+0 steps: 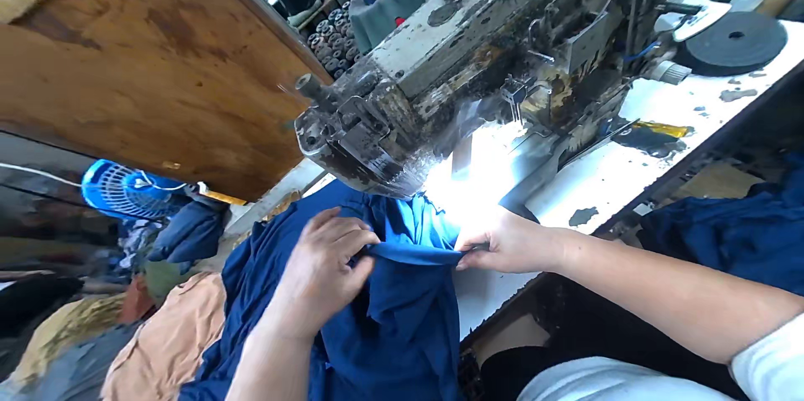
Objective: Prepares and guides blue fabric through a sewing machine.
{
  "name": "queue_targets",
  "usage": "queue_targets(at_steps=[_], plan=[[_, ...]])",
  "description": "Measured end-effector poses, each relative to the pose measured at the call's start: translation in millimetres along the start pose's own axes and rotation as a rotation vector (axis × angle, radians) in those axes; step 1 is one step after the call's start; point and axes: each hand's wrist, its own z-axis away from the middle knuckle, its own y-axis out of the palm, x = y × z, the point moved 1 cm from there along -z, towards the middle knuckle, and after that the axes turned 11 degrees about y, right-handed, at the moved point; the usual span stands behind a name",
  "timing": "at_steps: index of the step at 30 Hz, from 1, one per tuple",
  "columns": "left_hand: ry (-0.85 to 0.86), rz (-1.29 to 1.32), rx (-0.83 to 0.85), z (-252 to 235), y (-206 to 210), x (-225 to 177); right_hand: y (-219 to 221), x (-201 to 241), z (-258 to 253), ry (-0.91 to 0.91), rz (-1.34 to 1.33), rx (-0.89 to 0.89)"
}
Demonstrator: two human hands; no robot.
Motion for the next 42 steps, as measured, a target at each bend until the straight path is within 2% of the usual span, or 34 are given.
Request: queue_targets(at_steps=[3, 5, 8, 10, 12, 15, 16, 19, 21, 27, 32, 42], plan=[[0.046, 0.29, -0.087, -13.0, 2.4, -39.1, -1.6, -1.1, 1.6, 0.02, -0.041, 0.026], [0.135, 0.212, -0.028, -20.7, -1.1, -54.3, -1.2, -2.6, 2.7, 0.019, -0.056, 0.03], [0.084, -0.153, 0.05, -18.8, -5.5, -35.5, 1.2, -3.2, 2.4, 0.013, -0.044, 0.01], [-0.011, -0.209, 0.035, -13.3, -6.2, -11.3, 2.7, -2.6, 1.1, -0.001, -0.043, -0.01], [-0.063, -0.107, -0.011, -8.4, -5.1, 1.5, 2.7, -2.8, 0.8, -0.007, -0.056, -0.018], [-0.053, 0.245, -0.073, -12.4, -5.5, -13.3, 1.7, -3.5, 2.6, -0.006, -0.077, -0.025], [-0.026, 0.279, -0.077, -15.1, -6.6, -19.3, 1.4, -3.6, 3.0, -0.008, -0.084, -0.027], [0.046, -0.065, -0.022, -18.5, -10.2, -20.0, 2.0, -3.5, 2.7, 0.006, -0.074, -0.03], [0.033, -0.187, -0.001, -16.4, -8.7, -12.1, 3.6, -4.1, 2.2, -0.001, -0.069, -0.043], [0.035, 0.066, 0.005, -23.5, -15.0, -31.5, 4.6, -6.9, 4.7, -0.04, -0.097, -0.061], [0.036, 0.175, 0.041, -30.8, -12.0, -46.7, 4.4, -6.3, 6.0, -0.046, -0.099, -0.07], [0.085, 0.111, 0.017, -43.8, 2.4, -66.2, 7.9, -8.2, 12.2, -0.089, -0.158, -0.076]])
